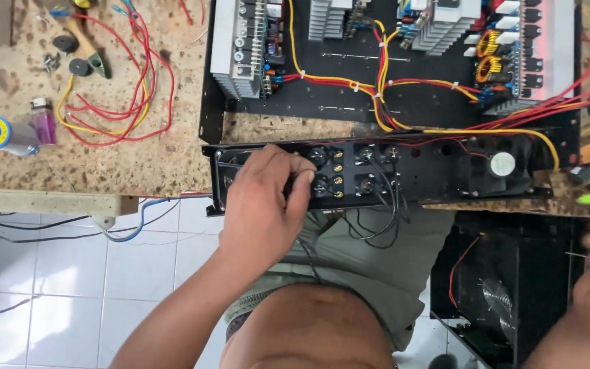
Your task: Soldering wires to connectors on the back panel of an electronic device and stripping wire ends using pliers.
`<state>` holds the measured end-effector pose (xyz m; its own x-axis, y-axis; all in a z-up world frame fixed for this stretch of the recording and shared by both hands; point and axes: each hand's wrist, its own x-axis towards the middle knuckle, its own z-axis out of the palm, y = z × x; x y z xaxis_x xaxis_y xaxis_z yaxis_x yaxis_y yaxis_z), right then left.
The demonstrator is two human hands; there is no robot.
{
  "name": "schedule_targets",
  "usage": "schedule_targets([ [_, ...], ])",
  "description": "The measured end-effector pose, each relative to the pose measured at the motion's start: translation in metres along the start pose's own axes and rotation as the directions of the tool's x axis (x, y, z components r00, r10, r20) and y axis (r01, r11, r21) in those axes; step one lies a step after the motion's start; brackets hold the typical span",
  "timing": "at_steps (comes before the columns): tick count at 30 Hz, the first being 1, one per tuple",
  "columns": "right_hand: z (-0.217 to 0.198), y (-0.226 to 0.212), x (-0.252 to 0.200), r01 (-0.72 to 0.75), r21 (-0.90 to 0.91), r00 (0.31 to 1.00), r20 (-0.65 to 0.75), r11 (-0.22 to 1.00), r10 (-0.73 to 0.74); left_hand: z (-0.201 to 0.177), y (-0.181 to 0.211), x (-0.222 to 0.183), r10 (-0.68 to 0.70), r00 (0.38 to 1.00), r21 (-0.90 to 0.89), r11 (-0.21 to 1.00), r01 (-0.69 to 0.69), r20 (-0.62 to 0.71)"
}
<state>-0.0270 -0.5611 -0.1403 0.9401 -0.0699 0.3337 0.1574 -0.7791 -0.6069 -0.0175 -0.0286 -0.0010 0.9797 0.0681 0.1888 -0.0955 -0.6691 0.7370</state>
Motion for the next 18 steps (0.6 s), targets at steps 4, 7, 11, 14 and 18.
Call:
schedule_targets([
  [4,-0.006,-0.221,0.022,-0.588,0.29,0.742,0.564,0.755,0.361,0.002,0.004,0.002,-0.059,0.997,-0.068,0.996,0.062,0.046],
  [7,0.017,-0.31,0.033,-0.681,0.239,0.641,0.65,0.692,0.407,0.005,0.004,0.004,-0.088,0.995,-0.085,0.992,0.092,0.055],
  [11,0.04,-0.353,0.073,-0.375,-0.215,0.478,0.789,0.902,0.387,0.001,0.005,0.008,-0.176,0.979,-0.11,0.976,0.187,0.105],
  [14,0.055,-0.37,0.098,-0.014,-0.296,0.367,0.887,0.955,0.28,0.003,0.004,0.009,-0.227,0.97,-0.138,0.961,0.238,0.093],
  [18,0.074,-0.393,0.125,0.21,-0.443,0.294,0.879,0.871,0.376,0.005,0.004,0.009,-0.23,0.972,-0.159,0.959,0.235,0.051],
])
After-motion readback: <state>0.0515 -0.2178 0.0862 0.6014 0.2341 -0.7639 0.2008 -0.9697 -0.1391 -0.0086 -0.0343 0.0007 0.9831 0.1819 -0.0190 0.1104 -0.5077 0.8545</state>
